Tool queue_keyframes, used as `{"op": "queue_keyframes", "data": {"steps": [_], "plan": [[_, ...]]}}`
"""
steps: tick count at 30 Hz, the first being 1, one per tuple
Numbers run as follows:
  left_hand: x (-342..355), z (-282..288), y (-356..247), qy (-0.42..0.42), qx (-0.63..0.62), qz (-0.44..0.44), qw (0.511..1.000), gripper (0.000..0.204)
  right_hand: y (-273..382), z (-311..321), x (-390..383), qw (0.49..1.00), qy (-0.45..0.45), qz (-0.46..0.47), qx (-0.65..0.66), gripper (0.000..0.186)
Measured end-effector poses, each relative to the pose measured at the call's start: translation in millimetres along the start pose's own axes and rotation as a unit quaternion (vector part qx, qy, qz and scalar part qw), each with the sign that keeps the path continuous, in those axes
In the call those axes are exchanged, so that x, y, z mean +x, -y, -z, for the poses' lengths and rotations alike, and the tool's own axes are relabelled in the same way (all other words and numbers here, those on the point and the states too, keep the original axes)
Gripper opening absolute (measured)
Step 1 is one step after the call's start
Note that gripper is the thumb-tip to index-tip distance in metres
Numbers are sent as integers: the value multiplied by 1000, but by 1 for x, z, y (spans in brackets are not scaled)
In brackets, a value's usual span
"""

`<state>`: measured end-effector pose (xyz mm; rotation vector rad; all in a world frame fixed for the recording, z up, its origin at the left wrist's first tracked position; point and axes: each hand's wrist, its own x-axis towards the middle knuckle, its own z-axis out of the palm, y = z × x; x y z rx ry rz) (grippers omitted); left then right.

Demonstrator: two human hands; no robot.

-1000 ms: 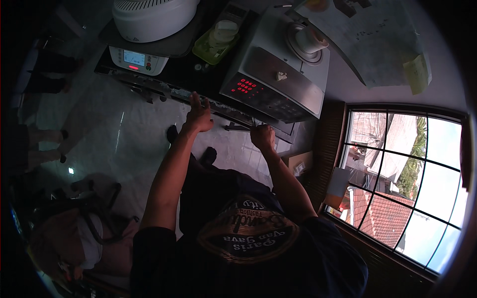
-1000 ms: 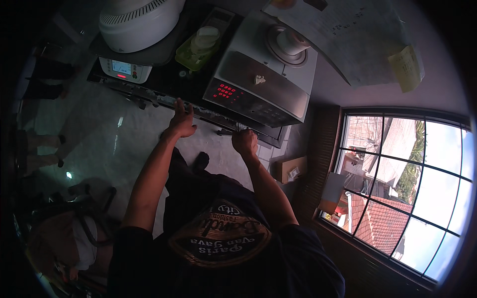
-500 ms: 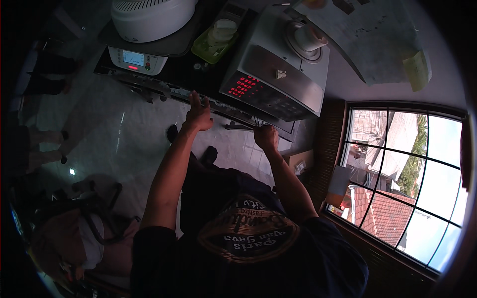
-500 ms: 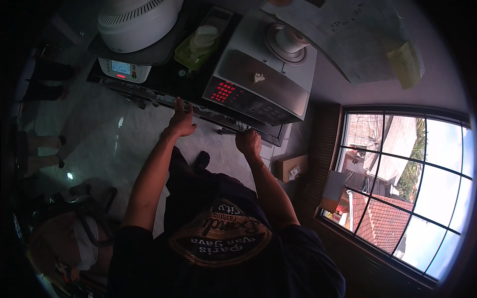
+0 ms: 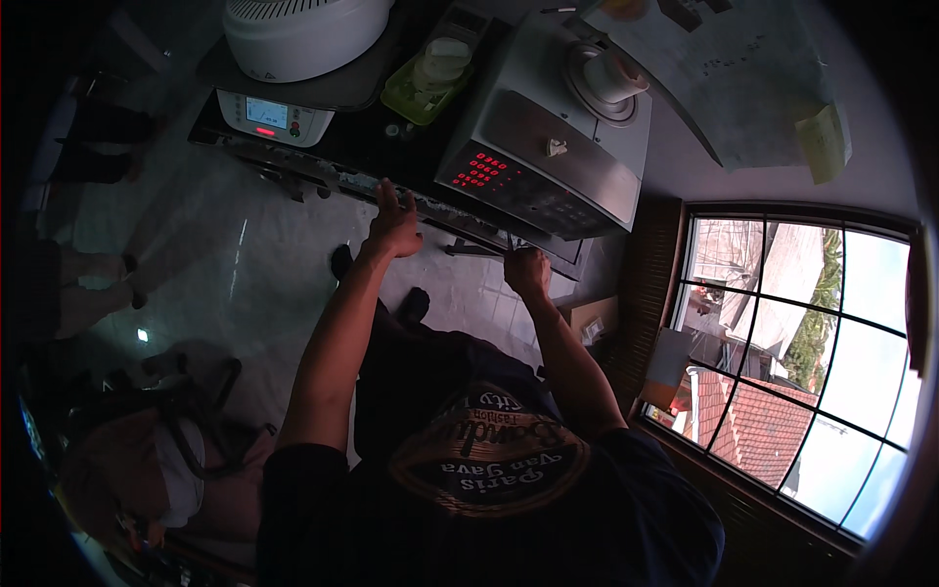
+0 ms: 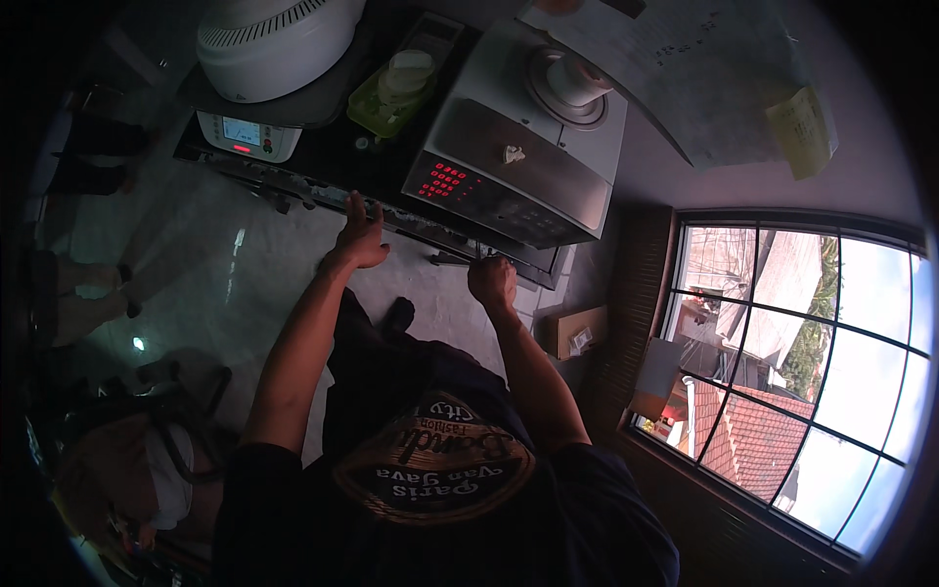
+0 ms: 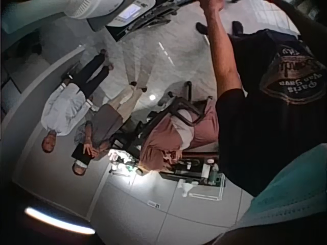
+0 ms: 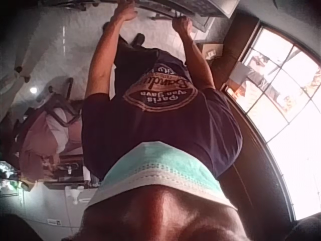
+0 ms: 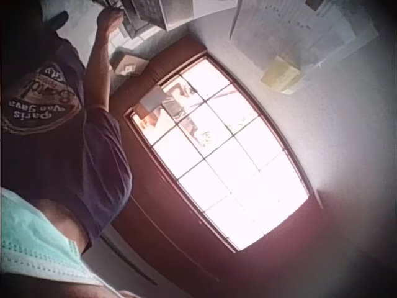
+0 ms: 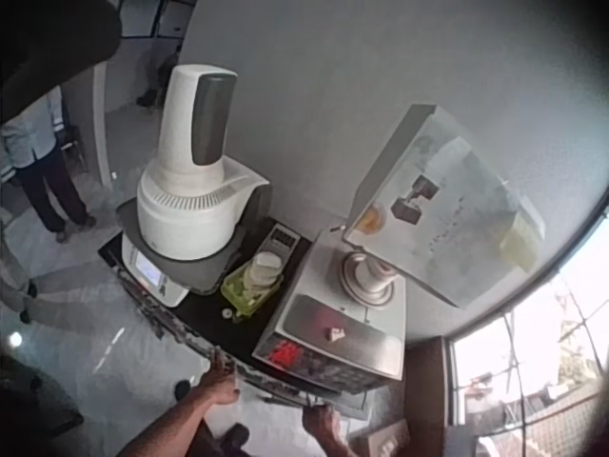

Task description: The person operates a dental machine, walks to a workbench, and cleans and carves a dental cast model using a brush, tweezers, and a carving tool.

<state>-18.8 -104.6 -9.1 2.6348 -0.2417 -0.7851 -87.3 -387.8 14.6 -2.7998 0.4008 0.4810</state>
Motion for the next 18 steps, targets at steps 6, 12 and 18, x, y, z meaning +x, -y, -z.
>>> {"op": "queue_keyframes", "data": {"steps": [6, 12, 18], "plan": [[0, -2, 1, -4, -9, -3, 1000, 101, -12, 6, -4, 998, -11, -34, 44, 35], [0, 0, -1, -7, -4, 1, 1000, 100, -9, 9, -4, 992, 5, -101, 72, 36], [-2, 1, 0, -7, -8, 1, 1000, 99, -5, 9, -6, 992, -3, -98, 73, 37]]}}
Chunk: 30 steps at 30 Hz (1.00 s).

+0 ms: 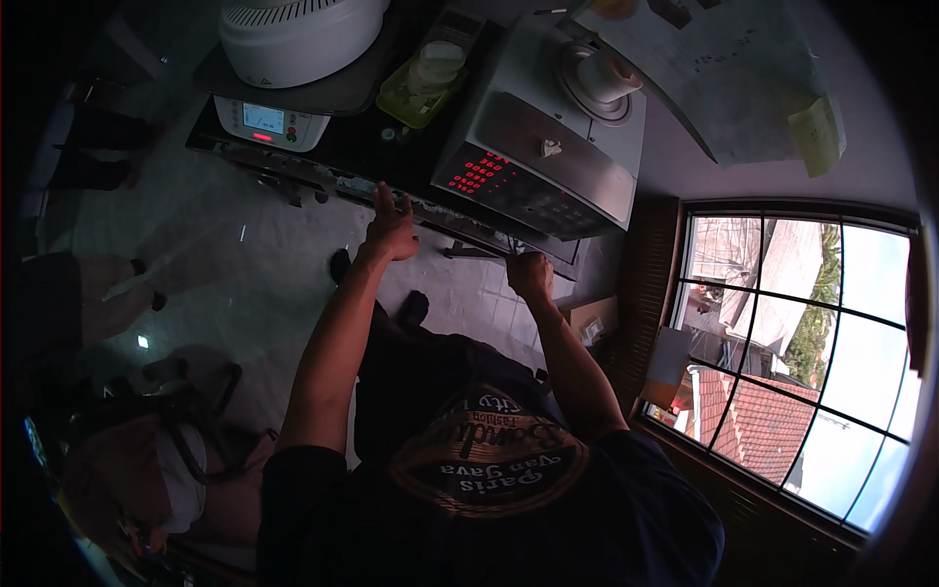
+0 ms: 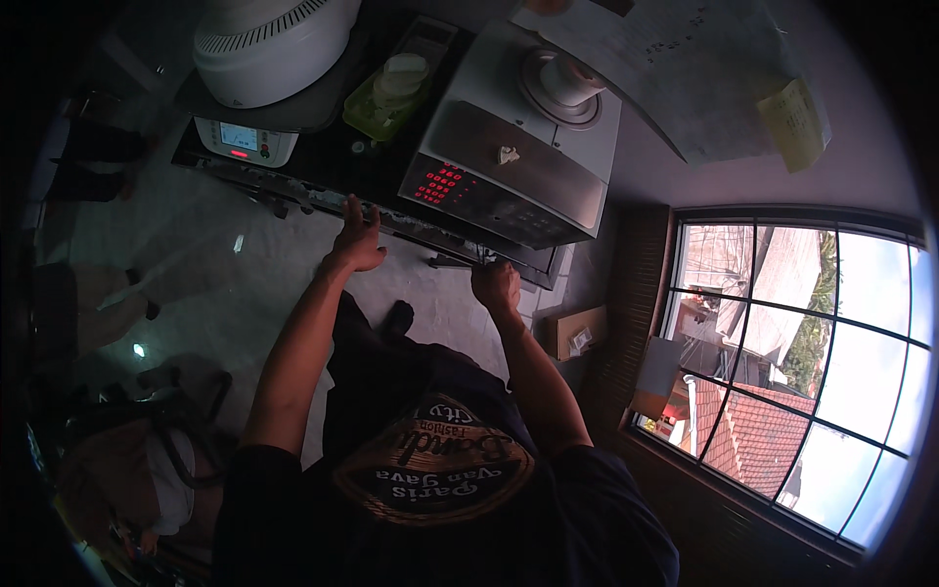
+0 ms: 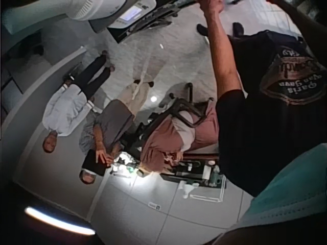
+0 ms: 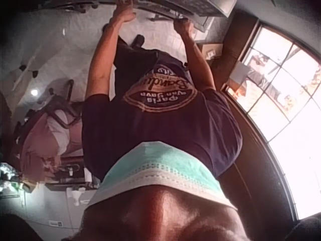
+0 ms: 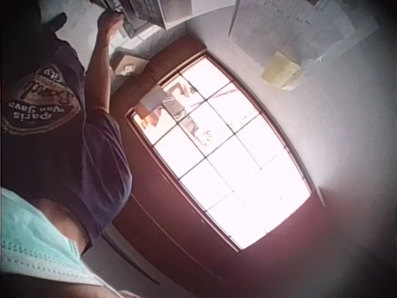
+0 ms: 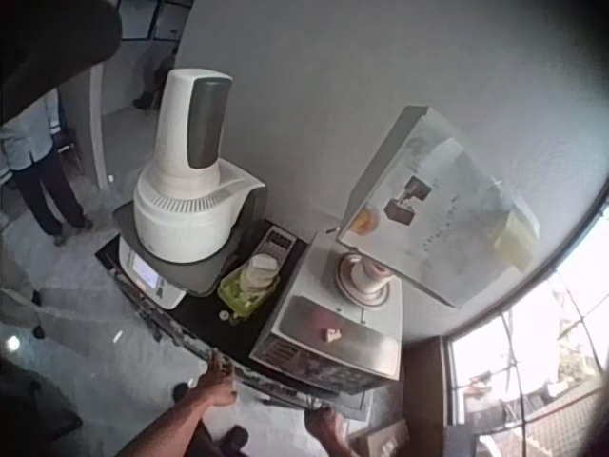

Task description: The person operates a dental machine, walks to a workbench, and cleans and carves a dental cast model using a brush, tweezers, and a carving tool.

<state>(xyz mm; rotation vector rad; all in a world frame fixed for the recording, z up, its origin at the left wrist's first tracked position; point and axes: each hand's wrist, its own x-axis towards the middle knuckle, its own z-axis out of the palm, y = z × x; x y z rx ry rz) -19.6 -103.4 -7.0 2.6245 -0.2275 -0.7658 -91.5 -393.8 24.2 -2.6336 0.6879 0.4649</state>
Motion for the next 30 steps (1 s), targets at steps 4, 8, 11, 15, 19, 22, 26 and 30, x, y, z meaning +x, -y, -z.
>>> {"op": "queue_keyframes", "data": {"steps": [4, 8, 11, 15, 19, 22, 26, 30], "plan": [[1, -2, -1, 10, 9, -2, 1000, 100, -4, -4, 5, 1000, 17, -11, 9, 37], [3, 0, 0, 22, 10, -1, 1000, 101, -6, -9, 7, 1000, 1, -12, 17, 36], [3, 0, 0, 18, 15, 1, 1000, 101, -7, -12, 7, 991, 3, 101, -85, 34], [6, 2, -2, 20, 19, -4, 1000, 101, -23, -29, 17, 985, -21, 133, -110, 34], [5, 1, -1, 22, 23, -5, 999, 101, -27, -33, 18, 986, -41, 126, -100, 35], [4, 0, -1, 23, 26, -5, 999, 101, -22, -27, 10, 988, -40, 127, -81, 35], [5, -1, -1, 31, 22, -7, 999, 101, -13, -15, -4, 991, -57, 119, -30, 33], [5, -1, 1, 28, 38, -9, 999, 102, 0, -2, -19, 990, -66, 119, 30, 29]]}}
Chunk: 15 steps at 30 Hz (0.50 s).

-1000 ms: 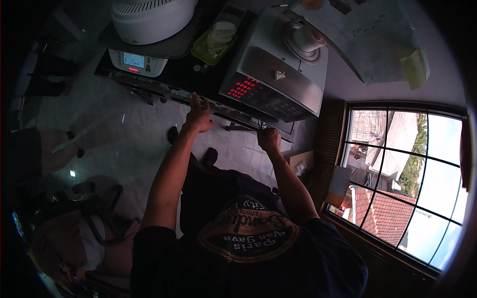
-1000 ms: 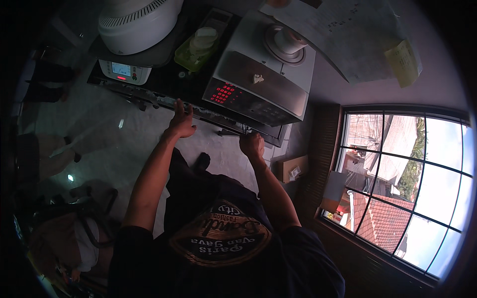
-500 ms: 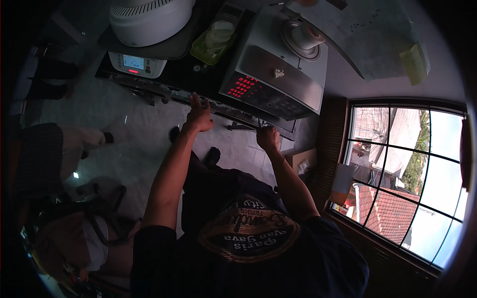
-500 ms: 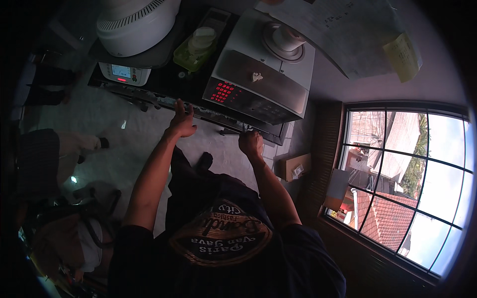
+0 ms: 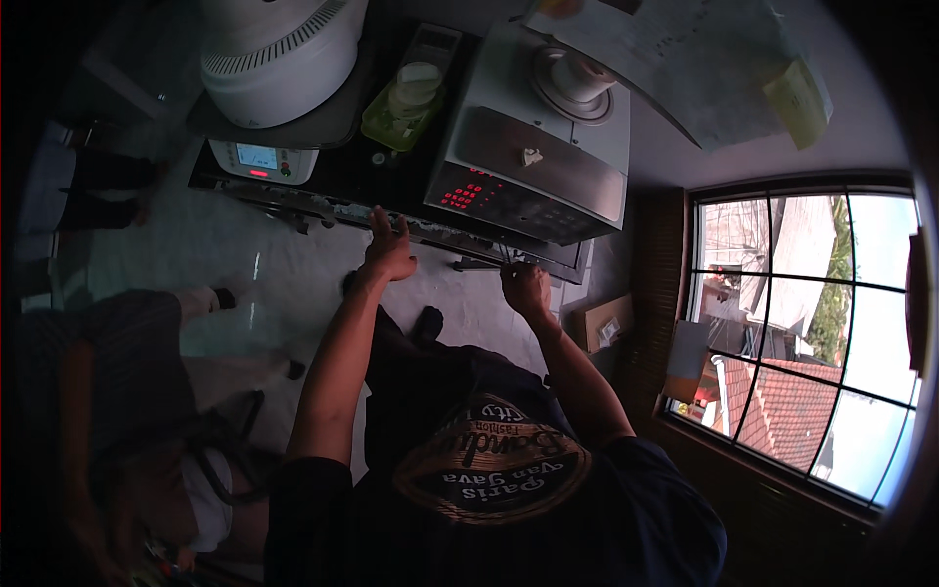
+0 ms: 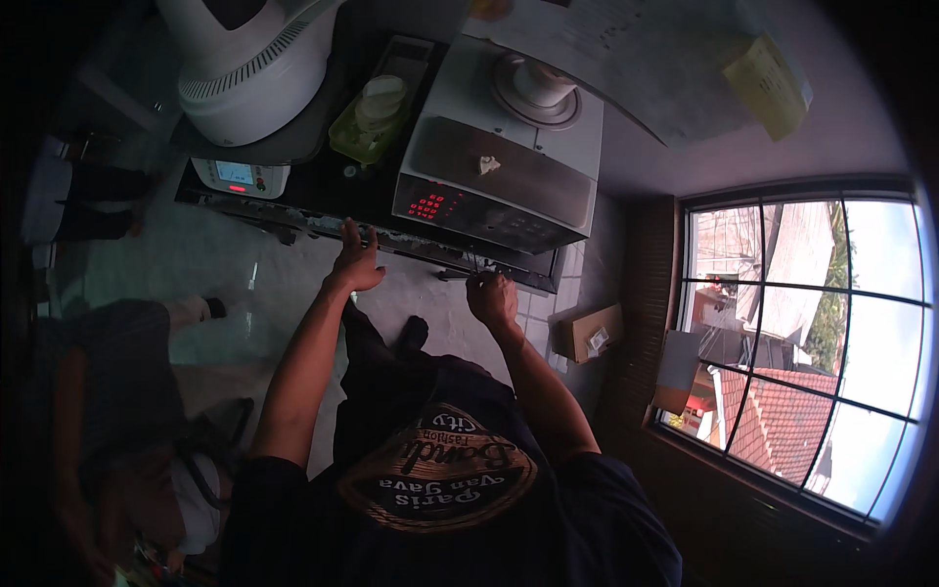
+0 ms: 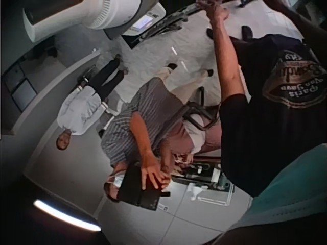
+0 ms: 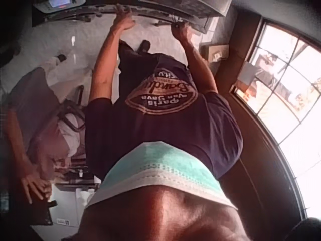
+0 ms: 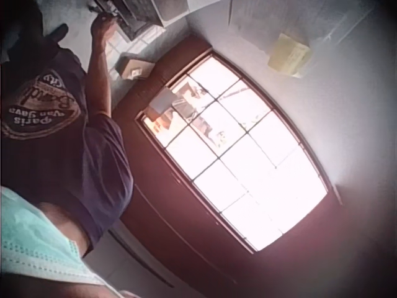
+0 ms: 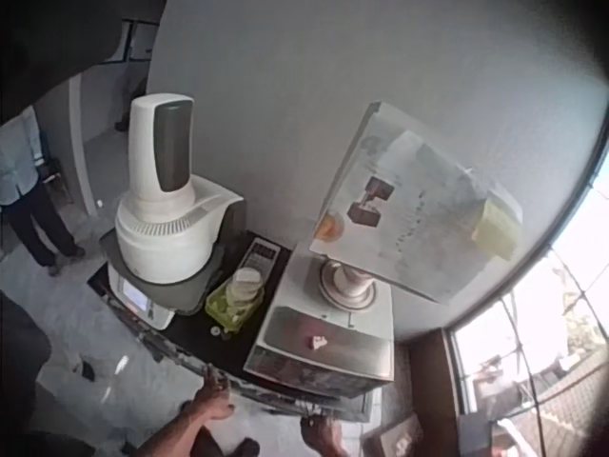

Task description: The person operates a dental machine, walks to a workbench, and cleans and carves a dental cast model using a brush, tweezers, and a carving tool.

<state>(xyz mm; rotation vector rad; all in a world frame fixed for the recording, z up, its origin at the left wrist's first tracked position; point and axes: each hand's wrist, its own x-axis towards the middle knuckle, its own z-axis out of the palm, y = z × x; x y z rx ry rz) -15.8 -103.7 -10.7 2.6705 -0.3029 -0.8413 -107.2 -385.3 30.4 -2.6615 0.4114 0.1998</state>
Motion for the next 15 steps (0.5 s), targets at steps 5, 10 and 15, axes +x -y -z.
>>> {"op": "queue_keyframes", "data": {"steps": [5, 10, 15], "plan": [[2, 3, -2, 7, 5, -6, 1000, 102, -7, -4, -5, 993, -48, 100, 35, 25], [3, 4, -3, 18, 15, 3, 1000, 102, 4, 3, -10, 993, -24, 90, 70, 18], [3, 11, -7, 26, 30, 9, 999, 101, 3, 1, -10, 989, -19, 125, 82, 19]]}}
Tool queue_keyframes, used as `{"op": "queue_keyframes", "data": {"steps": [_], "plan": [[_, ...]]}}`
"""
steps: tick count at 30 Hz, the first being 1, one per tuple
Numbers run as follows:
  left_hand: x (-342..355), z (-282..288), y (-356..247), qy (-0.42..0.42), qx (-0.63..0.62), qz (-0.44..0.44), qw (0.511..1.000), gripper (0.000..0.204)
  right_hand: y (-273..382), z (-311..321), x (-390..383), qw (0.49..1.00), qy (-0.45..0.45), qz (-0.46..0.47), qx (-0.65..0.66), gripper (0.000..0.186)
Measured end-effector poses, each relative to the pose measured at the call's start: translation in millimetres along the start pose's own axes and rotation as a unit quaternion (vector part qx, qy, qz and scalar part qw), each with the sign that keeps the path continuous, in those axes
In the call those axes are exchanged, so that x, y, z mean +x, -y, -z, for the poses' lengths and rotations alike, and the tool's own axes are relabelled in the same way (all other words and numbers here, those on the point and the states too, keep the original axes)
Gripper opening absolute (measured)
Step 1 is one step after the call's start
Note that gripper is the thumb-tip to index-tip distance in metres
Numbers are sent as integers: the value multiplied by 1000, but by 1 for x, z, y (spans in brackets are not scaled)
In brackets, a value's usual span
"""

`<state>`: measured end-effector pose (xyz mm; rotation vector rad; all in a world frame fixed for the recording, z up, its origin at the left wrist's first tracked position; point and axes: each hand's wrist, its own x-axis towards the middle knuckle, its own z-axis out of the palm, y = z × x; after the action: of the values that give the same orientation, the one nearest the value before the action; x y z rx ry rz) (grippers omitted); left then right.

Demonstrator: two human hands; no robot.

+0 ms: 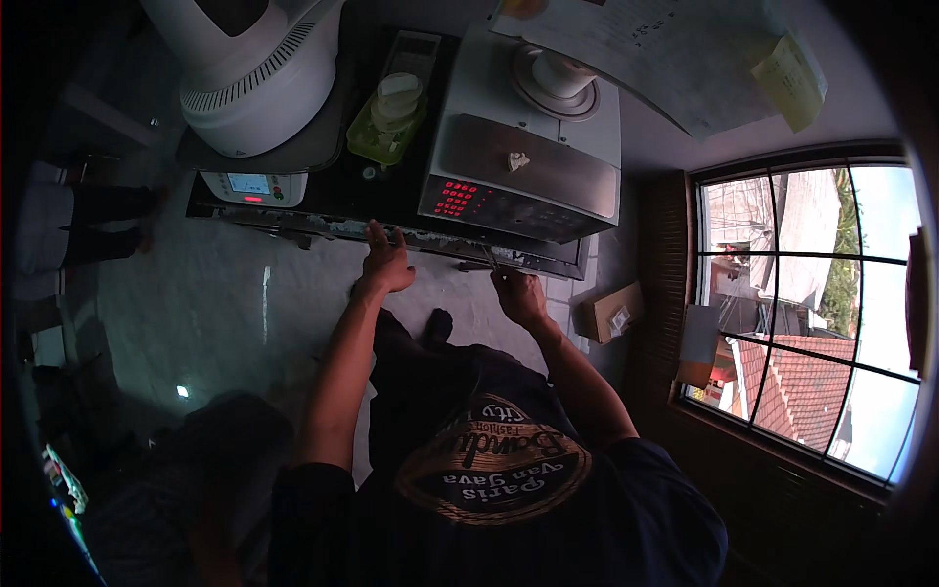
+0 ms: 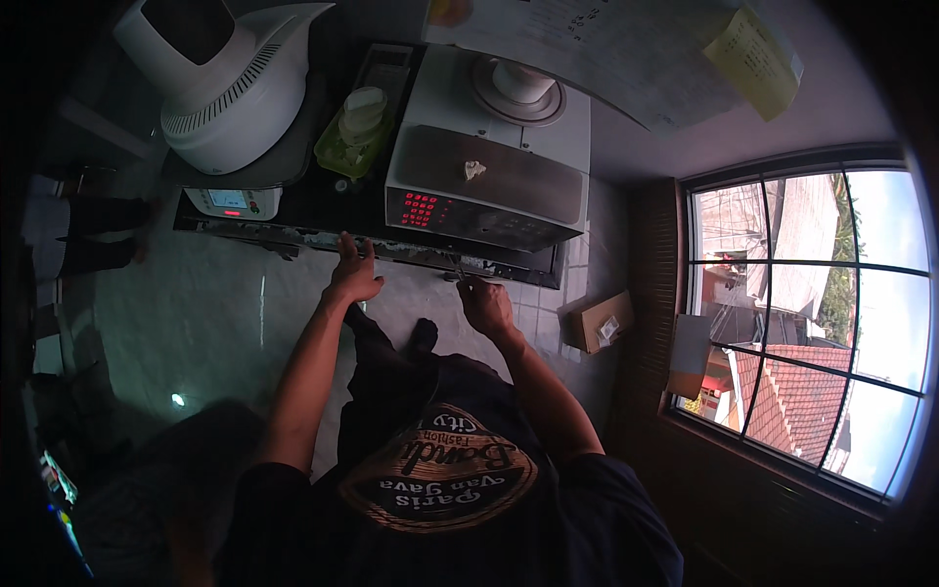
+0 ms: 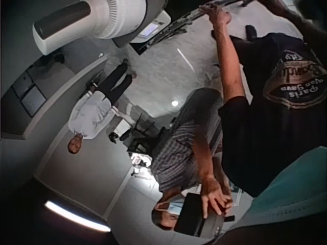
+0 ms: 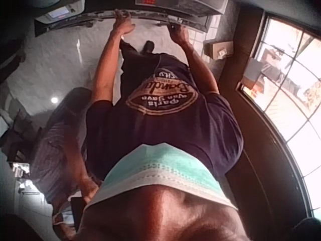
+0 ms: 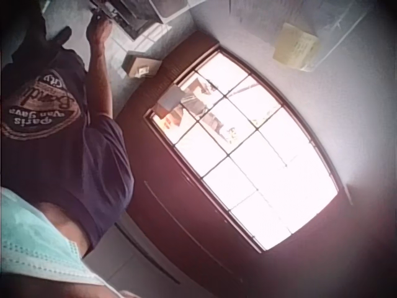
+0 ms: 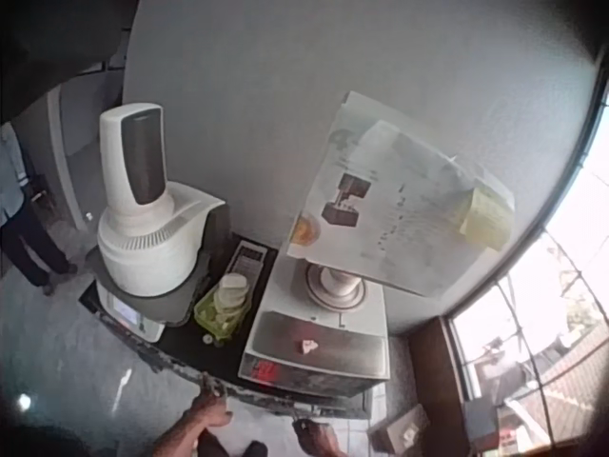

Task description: The person operates a dental machine, walks to a workbench, and cleans and carves a dental cast model using a brush, tweezers, and a carving tool.

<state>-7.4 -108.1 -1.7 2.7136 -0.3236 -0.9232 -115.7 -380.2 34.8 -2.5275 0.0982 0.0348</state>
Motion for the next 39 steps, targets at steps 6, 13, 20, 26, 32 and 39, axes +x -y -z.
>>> {"op": "queue_keyframes", "data": {"steps": [6, 13, 20, 26, 32, 39], "plan": [[-3, 0, -5, -42, -7, 24, 999, 94, -5, 2, 1, 992, 98, -50, 65, 25], [-15, 6, -13, -244, -183, -51, 951, 46, 17, 23, -2, 973, 109, -46, 196, 24], [-37, 18, -40, -297, -341, -273, 849, 34, 25, 23, -3, 968, 121, -36, 215, 22], [-38, 21, -49, -301, -335, -296, 843, 42, 29, 22, -1, 968, 130, -30, 212, 19], [-34, 15, -49, -311, -340, -324, 826, 30, 34, 27, 2, 971, 149, -22, 184, 20], [-33, 4, -46, -282, -392, -270, 833, 18, 30, 22, 3, 985, 91, 21, 147, 19]]}}
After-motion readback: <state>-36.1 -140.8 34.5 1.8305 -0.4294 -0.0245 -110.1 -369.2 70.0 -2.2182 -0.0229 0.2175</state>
